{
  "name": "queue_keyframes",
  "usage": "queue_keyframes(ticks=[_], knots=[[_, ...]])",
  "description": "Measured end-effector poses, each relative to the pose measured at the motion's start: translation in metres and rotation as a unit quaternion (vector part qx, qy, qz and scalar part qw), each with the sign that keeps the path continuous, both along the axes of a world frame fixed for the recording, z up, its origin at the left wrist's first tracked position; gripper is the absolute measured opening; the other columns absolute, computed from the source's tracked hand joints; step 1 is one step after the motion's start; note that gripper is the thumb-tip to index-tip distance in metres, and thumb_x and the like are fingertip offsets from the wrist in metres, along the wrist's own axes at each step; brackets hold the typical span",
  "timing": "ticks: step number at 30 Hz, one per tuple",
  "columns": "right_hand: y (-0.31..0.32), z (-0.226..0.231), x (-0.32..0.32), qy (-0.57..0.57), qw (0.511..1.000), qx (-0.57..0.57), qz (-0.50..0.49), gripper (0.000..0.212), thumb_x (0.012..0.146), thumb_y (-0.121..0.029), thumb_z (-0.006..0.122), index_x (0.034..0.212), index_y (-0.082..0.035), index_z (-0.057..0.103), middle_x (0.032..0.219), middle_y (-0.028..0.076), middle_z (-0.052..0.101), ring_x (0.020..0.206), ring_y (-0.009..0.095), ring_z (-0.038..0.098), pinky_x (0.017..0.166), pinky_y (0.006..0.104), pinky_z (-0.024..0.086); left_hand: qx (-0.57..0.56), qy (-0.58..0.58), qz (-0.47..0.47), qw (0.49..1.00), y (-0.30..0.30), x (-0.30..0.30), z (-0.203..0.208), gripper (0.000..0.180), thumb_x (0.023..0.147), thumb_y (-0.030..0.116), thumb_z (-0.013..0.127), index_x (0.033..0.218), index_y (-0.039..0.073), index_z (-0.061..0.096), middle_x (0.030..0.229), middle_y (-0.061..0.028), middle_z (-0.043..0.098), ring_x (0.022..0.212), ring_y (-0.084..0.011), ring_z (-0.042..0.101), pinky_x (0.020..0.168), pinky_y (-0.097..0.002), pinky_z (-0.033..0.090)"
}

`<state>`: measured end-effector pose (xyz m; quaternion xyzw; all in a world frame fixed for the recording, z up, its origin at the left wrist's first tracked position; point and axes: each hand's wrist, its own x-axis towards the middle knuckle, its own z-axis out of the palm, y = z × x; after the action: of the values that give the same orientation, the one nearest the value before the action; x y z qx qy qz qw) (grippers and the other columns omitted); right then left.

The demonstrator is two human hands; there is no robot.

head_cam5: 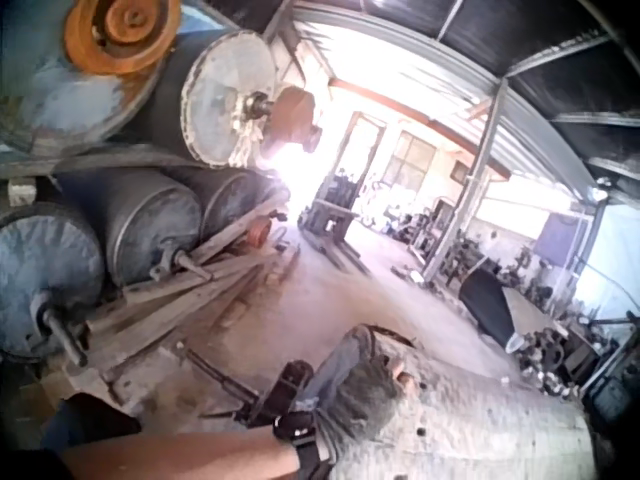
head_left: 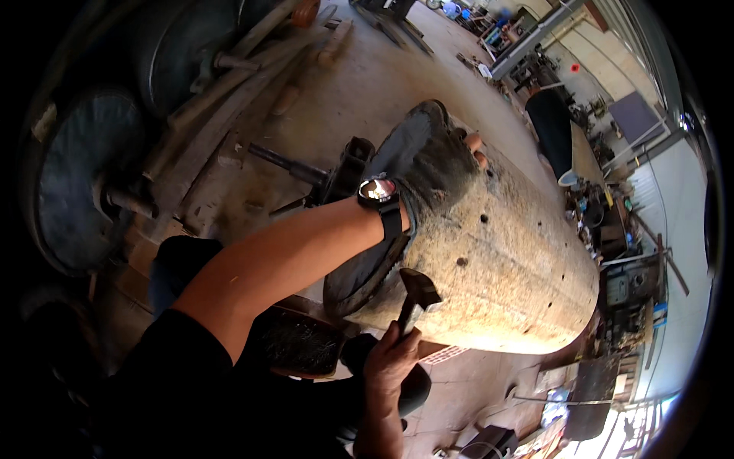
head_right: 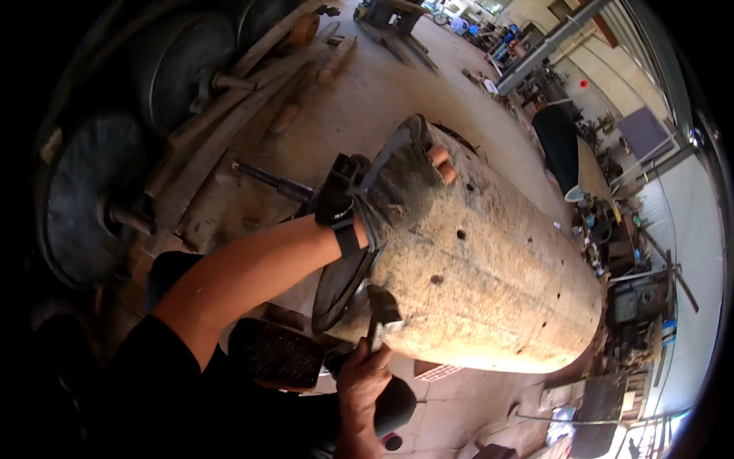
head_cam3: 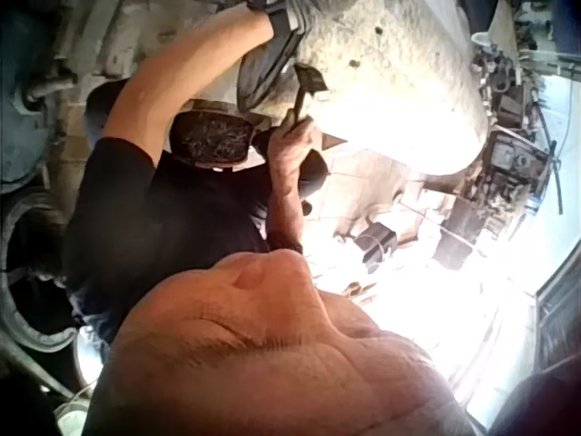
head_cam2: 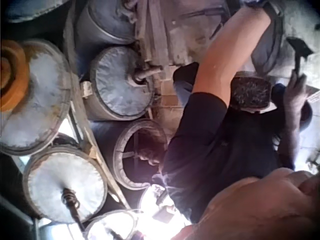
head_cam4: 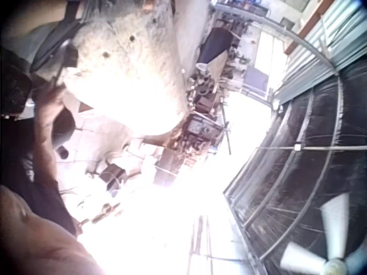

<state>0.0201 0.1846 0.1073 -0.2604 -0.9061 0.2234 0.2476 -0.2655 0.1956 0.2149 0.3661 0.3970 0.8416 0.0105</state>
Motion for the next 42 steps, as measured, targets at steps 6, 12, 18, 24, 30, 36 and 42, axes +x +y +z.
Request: queue_keyframes(ticks=[6,12,18,24,30,36,42], knots=[[-0.003,-0.013,0.024,0.221,0.972,-0.051,0.053,0.023,0.103,-0.021,0.052,0.098,0.001,0.052,0.071,0.012,0.059,0.058,0.024,0.056,0.05,0.0339,0.042,-0.22,0.282,0.471,0.806,-0.009,-0.028,-0.019,0.012,0.092,0.003,0.052,0.083,0.006,0.046,0.081,-0.0113,0.048,0.075,-0.0271,0.051,0.067,-0.041,0.04],[0.016,-0.059,0.048,0.066,0.995,-0.042,0.054,0.018,0.097,-0.01,0.063,0.107,0.001,0.053,0.076,0.025,0.062,0.067,0.048,0.062,0.056,0.0511,0.049,-0.29,0.397,0.459,0.74,-0.082,0.067,-0.012,0.025,0.09,-0.002,0.06,0.113,0.005,0.065,0.091,-0.0109,0.059,0.084,-0.0311,0.061,0.073,-0.0424,0.052],[0.012,-0.081,0.058,0.095,0.987,-0.115,0.063,0.02,0.096,-0.008,0.061,0.11,0.002,0.052,0.077,0.026,0.061,0.067,0.05,0.061,0.056,0.0529,0.047,-0.261,0.307,0.246,0.882,-0.135,0.158,-0.115,0.049,0.101,0.019,0.059,0.146,0.002,0.048,0.086,-0.0006,0.056,0.064,-0.0108,0.053,0.068,-0.0303,0.047],[0.015,-0.077,0.057,0.086,0.987,-0.114,0.079,0.018,0.097,-0.007,0.06,0.11,0.002,0.052,0.075,0.025,0.061,0.068,0.05,0.061,0.056,0.0524,0.047,-0.295,0.232,0.213,0.902,-0.13,0.173,-0.134,0.056,0.093,0.005,0.061,0.147,0.004,0.046,0.083,-0.0021,0.057,0.064,-0.0117,0.054,0.065,-0.0283,0.045],[0.013,-0.078,0.053,0.096,0.98,-0.142,0.098,0.021,0.097,-0.006,0.06,0.114,0.003,0.052,0.077,0.025,0.062,0.069,0.048,0.063,0.057,0.0492,0.049,-0.354,0.248,0.229,0.872,-0.136,0.174,-0.108,0.061,0.086,-0.002,0.063,0.145,0.003,0.048,0.079,-0.0033,0.059,0.064,-0.0134,0.055,0.062,-0.0283,0.047],[0.009,-0.073,0.047,0.109,0.979,-0.121,0.121,0.024,0.097,-0.006,0.06,0.118,0.004,0.052,0.08,0.025,0.064,0.069,0.048,0.064,0.058,0.0485,0.051,-0.382,0.247,0.26,0.852,-0.128,0.182,-0.097,0.064,0.079,-0.005,0.067,0.14,0.003,0.05,0.081,-0.0061,0.063,0.067,-0.0185,0.062,0.062,-0.0319,0.05],[0.011,-0.059,0.046,0.104,0.98,-0.1,0.136,0.026,0.098,-0.009,0.057,0.119,0.006,0.051,0.076,0.026,0.063,0.065,0.048,0.063,0.056,0.0497,0.049,-0.389,0.227,0.313,0.836,-0.116,0.187,-0.096,0.066,0.076,-0.005,0.072,0.138,0.004,0.051,0.087,-0.0101,0.068,0.075,-0.0255,0.069,0.065,-0.0362,0.055]])
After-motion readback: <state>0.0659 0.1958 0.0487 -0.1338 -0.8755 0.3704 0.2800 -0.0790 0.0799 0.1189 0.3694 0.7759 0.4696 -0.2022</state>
